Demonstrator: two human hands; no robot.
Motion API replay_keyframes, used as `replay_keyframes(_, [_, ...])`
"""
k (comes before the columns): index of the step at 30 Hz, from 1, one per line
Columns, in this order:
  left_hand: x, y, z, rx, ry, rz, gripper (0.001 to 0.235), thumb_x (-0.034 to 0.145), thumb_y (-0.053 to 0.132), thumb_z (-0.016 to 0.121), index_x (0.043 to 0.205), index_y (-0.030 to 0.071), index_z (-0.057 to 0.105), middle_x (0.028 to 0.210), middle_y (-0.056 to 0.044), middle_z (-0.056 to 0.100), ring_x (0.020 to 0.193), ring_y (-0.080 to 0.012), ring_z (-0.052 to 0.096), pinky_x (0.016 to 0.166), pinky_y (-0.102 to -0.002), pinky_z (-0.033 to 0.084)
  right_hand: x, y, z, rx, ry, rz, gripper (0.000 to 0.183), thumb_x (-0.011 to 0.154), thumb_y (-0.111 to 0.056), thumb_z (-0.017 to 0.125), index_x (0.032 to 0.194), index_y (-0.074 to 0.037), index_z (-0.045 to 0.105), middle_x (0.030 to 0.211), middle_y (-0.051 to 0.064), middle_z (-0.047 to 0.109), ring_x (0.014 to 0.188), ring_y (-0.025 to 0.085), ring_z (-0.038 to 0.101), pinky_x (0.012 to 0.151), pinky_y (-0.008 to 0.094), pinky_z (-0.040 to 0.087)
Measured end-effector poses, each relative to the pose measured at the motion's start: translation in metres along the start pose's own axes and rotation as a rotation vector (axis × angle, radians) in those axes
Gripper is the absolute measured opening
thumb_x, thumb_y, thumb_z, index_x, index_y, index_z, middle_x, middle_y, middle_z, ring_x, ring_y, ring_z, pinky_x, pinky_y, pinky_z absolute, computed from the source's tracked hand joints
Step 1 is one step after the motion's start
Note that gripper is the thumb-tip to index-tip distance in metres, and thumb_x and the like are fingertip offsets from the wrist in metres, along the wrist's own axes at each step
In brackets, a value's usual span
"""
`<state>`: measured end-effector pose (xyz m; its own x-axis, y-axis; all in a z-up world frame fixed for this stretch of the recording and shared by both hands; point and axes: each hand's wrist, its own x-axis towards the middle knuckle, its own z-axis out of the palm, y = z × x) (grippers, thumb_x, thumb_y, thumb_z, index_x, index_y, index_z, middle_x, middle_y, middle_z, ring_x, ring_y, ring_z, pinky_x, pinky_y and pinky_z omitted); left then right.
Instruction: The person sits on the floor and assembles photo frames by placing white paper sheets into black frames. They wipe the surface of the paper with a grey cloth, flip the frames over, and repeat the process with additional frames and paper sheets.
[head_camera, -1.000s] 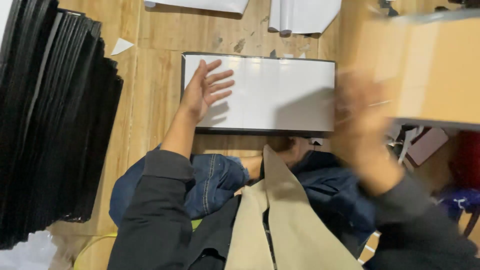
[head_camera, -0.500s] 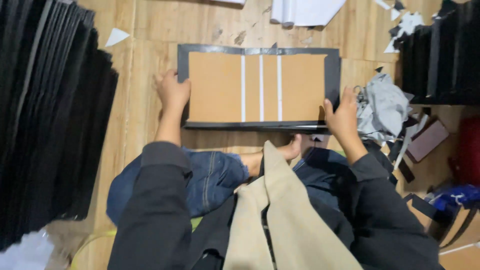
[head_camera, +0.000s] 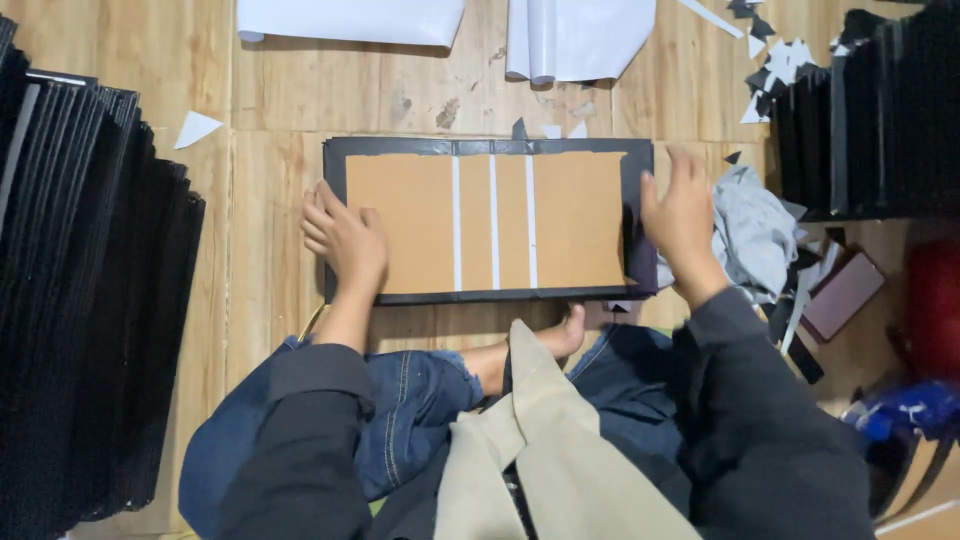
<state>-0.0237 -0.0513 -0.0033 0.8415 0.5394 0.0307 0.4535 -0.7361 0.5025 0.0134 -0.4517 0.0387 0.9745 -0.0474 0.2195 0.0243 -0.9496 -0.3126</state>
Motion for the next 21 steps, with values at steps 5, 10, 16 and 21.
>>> replay_keyframes(5, [-0.017,0.027,-0.019,0.102,0.112,0.197,0.069,0.086,0.024,0.057,0.144,0.001,0.026,0.142,-0.021,0.026,0.13,-0.0379,0.023,0.104,-0.049,0.014,0.099,-0.009,0.086,0.081,-0.218,-0.165,0.031,0.09,-0.023,0.061,0.119,-0.015,0.064,0.126,0.021,0.051,0.115,0.046,0.05,0.094,0.051,0.042])
replay_keyframes(10, [-0.017,0.023,-0.013,0.165,0.169,0.233,0.064,0.087,0.03,0.056,0.141,0.006,0.033,0.143,-0.018,0.033,0.13,-0.0359,0.033,0.107,-0.053,0.021,0.172,-0.045,0.152,0.44,-0.213,0.228,0.055,0.085,-0.039,0.052,0.126,-0.003,0.048,0.118,0.019,0.057,0.111,0.034,0.052,0.091,0.042,0.039])
replay_keyframes(16, [-0.016,0.025,-0.015,0.186,0.171,0.239,0.062,0.084,0.029,0.053,0.139,0.006,0.035,0.141,-0.018,0.037,0.13,-0.0367,0.035,0.107,-0.053,0.022,0.205,-0.054,0.21,0.349,-0.256,0.479,0.057,0.082,-0.044,0.067,0.118,-0.003,0.049,0.118,0.019,0.053,0.108,0.034,0.051,0.087,0.041,0.045])
replay_keyframes(21, [-0.019,0.029,-0.017,0.181,0.175,0.266,0.058,0.088,0.028,0.052,0.138,0.006,0.036,0.141,-0.018,0.037,0.13,-0.0374,0.035,0.11,-0.053,0.022,0.205,-0.039,0.202,0.352,-0.142,0.415,0.005,0.082,-0.016,0.057,0.086,-0.013,0.058,0.105,0.015,0.046,0.09,0.03,0.053,0.074,0.043,0.048])
